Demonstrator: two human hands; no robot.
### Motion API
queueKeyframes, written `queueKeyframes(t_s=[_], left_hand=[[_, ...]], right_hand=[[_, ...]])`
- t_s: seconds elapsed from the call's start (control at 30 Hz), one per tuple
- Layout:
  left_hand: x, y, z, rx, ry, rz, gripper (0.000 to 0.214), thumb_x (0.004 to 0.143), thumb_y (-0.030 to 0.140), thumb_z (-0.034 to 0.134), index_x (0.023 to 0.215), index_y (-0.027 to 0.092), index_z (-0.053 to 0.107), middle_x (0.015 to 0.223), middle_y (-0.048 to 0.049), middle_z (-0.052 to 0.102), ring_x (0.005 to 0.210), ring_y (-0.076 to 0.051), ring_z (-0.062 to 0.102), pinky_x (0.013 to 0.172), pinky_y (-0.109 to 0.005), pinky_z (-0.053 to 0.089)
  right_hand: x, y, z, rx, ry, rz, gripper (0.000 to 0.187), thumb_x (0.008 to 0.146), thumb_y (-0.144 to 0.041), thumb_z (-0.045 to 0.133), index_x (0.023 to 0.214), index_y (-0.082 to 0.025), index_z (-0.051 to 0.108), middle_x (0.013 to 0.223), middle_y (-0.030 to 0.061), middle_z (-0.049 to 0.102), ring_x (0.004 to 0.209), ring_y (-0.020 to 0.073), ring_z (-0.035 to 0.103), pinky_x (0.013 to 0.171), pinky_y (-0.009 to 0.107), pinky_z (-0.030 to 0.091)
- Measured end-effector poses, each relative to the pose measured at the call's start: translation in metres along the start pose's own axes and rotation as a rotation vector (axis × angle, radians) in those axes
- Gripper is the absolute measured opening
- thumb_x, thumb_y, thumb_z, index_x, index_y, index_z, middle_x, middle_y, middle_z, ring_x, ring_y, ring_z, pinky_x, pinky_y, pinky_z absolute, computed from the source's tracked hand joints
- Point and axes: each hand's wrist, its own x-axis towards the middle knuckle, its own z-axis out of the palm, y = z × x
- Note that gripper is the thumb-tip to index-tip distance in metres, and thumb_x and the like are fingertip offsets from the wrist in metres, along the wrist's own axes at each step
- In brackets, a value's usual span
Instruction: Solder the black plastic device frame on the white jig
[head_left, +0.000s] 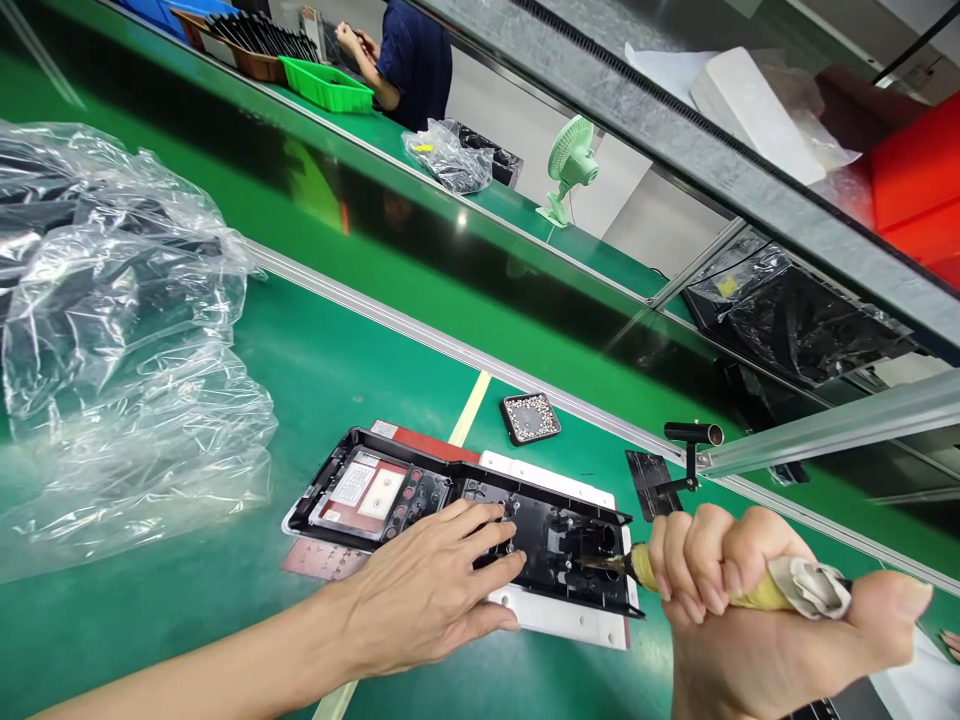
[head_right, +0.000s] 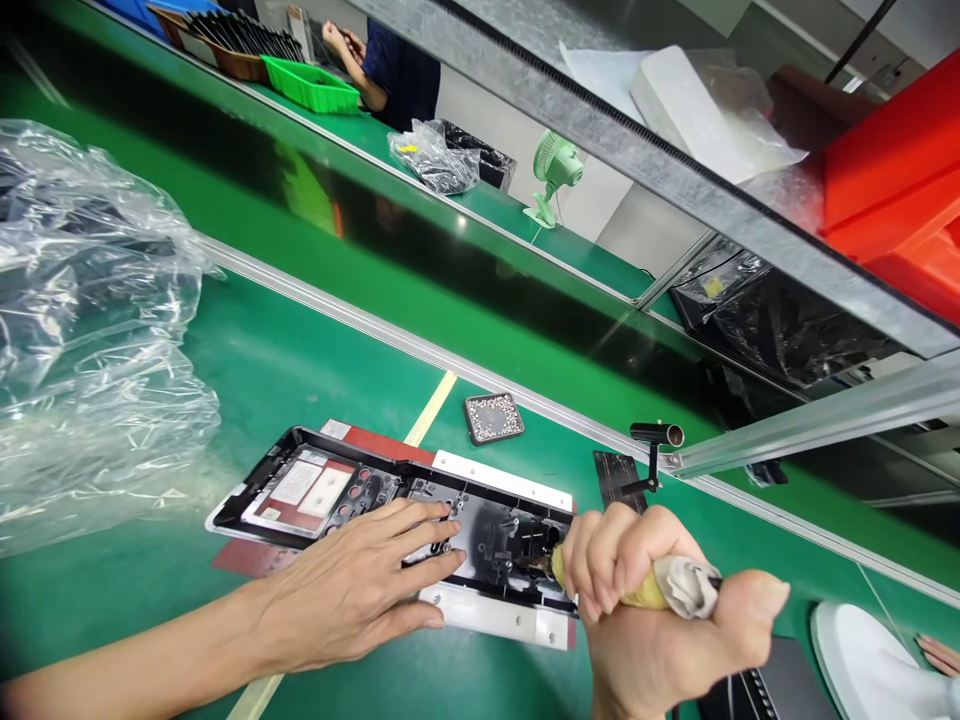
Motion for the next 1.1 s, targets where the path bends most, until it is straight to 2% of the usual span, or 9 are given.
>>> queueKeyframes(t_s=[0.2, 0.33, 0.53, 0.8, 1.1], left_hand=[[-0.001, 0.002, -0.001, 0.004, 0.027, 0.005, 0.038, 0.099, 0.045, 0.064, 0.125, 0.017, 0.062, 0.127, -0.0116, 0.065, 0.12, -0.033, 0.059, 0.098, -0.05, 0.053], [-0.002, 0.002, -0.001, 0.003, 0.024, 0.0, 0.039, 0.1, 0.046, 0.061, 0.126, 0.017, 0.062, 0.129, -0.0115, 0.064, 0.122, -0.032, 0.058, 0.1, -0.05, 0.052], [-0.002, 0.002, 0.0, 0.005, 0.035, 0.0, 0.042, 0.099, 0.046, 0.062, 0.129, 0.018, 0.061, 0.13, -0.0116, 0.065, 0.124, -0.033, 0.058, 0.1, -0.05, 0.052], [0.001, 0.002, 0.0, 0.004, 0.032, 0.002, 0.041, 0.101, 0.048, 0.057, 0.127, 0.016, 0.061, 0.129, -0.0121, 0.065, 0.121, -0.032, 0.059, 0.097, -0.048, 0.053], [0.001, 0.001, 0.002, -0.009, 0.018, 0.002, 0.042, 0.102, 0.05, 0.055, 0.126, 0.016, 0.061, 0.131, -0.0125, 0.063, 0.123, -0.032, 0.057, 0.101, -0.048, 0.051]], right_hand=[[-0.001, 0.005, 0.003, -0.021, -0.006, 0.008, 0.082, 0.082, -0.093, 0.025, 0.06, -0.021, 0.056, 0.046, -0.0017, 0.046, 0.038, 0.0123, 0.045, 0.038, 0.029, 0.04], [-0.001, 0.007, 0.004, -0.022, 0.006, 0.026, 0.083, 0.081, -0.093, 0.023, 0.06, -0.021, 0.056, 0.046, -0.0011, 0.046, 0.038, 0.0129, 0.045, 0.039, 0.029, 0.041], [-0.002, 0.01, 0.007, -0.023, -0.049, 0.03, 0.081, 0.082, -0.093, 0.027, 0.063, -0.021, 0.058, 0.048, -0.0011, 0.048, 0.04, 0.0122, 0.046, 0.039, 0.028, 0.04], [-0.001, 0.016, 0.014, -0.028, -0.052, 0.009, 0.082, 0.079, -0.096, 0.024, 0.059, -0.02, 0.048, 0.045, -0.0045, 0.038, 0.038, 0.0085, 0.037, 0.039, 0.024, 0.035], [0.001, 0.017, 0.015, -0.054, -0.111, 0.01, 0.083, 0.076, -0.097, 0.018, 0.06, -0.02, 0.043, 0.045, -0.0054, 0.036, 0.037, 0.0077, 0.037, 0.038, 0.023, 0.033]])
